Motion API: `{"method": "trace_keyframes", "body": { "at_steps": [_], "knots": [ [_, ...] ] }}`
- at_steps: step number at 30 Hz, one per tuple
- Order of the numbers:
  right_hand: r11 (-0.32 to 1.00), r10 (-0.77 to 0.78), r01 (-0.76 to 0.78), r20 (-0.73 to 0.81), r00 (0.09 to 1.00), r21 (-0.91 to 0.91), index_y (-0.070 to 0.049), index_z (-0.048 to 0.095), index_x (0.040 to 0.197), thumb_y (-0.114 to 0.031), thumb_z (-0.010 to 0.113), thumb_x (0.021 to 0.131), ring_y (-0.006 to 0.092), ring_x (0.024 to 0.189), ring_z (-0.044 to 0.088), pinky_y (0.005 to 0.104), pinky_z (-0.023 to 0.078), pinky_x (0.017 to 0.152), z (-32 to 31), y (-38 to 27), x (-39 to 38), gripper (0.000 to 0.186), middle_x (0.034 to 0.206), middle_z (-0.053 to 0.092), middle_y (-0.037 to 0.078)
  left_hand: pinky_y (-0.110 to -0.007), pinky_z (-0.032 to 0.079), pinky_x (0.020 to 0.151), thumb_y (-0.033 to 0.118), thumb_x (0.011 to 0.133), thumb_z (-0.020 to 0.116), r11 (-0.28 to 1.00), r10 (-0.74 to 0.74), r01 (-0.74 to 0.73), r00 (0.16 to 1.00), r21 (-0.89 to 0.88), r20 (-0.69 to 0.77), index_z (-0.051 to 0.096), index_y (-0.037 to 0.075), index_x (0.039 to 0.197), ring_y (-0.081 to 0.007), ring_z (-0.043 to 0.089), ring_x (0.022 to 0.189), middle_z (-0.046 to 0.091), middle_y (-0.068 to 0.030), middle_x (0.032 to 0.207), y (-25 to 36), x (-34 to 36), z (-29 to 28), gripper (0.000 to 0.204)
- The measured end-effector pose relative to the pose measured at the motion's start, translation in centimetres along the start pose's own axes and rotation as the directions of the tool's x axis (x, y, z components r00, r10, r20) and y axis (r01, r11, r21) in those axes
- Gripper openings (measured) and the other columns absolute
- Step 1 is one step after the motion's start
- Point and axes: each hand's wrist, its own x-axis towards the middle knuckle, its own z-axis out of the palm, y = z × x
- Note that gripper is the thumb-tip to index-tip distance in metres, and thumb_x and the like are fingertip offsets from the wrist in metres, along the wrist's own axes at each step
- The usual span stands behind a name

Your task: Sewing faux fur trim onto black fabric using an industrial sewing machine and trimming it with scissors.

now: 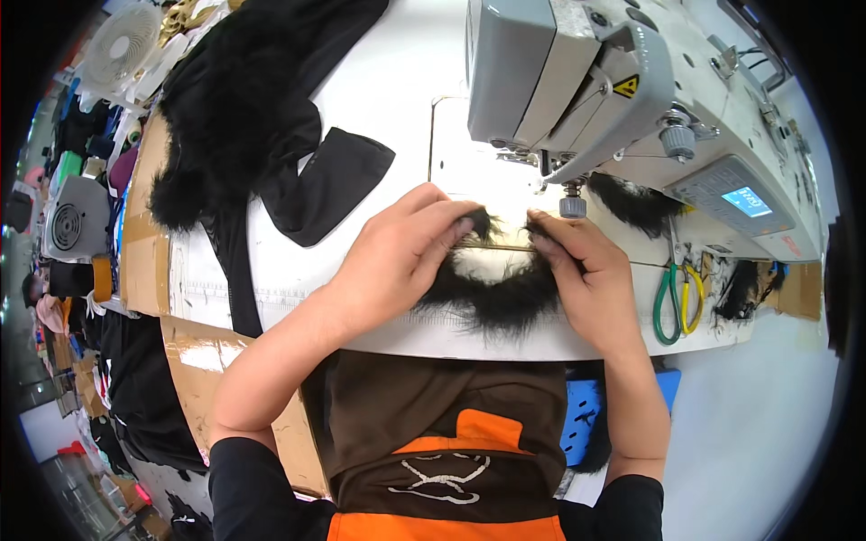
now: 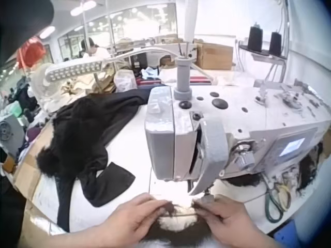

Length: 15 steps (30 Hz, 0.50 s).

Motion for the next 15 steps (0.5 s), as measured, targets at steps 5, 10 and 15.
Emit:
{"method": "trace_keyframes", "body": {
  "at_steps": [5,10,15],
  "knots": [
    [0.982,0.006,0.013,0.103,0.995,-0.186,-0.004,0.076,0.124,0.000,0.071,0.095,0.0257,0.086,0.070,0.0303,0.053,0.084,-1.1,-1.1,1.3,0.030,0.097,0.074,0.014,-0.038,0.051,0.079,0.000,0.095,0.069,0.990,0.104,-0.108,0.993,0.096,0.049,0.074,0.005,0.117,-0.0299,0.066,0.084,0.068,-0.0104,0.094,-1.3,1.0,-0.2,0.023],
    [0.942,-0.102,0.106,0.030,0.994,-0.319,-0.004,0.077,0.112,-0.004,0.073,0.094,0.0291,0.091,0.076,0.0347,0.056,0.085,-0.4,0.3,2.5,0.018,0.097,0.077,0.015,-0.040,0.049,0.081,0.005,0.095,0.071,0.985,0.136,-0.139,0.990,0.099,0.033,0.074,0.008,0.111,-0.0307,0.068,0.085,0.070,-0.0079,0.091,-1.7,1.6,-0.2,0.017],
    [0.900,-0.213,0.229,0.086,0.973,-0.371,-0.007,0.076,0.106,-0.008,0.071,0.097,0.0321,0.085,0.072,0.0393,0.055,0.081,1.1,0.9,3.9,0.010,0.092,0.075,0.012,-0.040,0.048,0.086,0.002,0.087,0.074,0.955,0.263,-0.267,0.964,0.133,0.043,0.074,0.010,0.109,-0.0260,0.066,0.094,0.068,-0.0044,0.099,-3.1,2.2,0.2,0.023]
  ]
}}
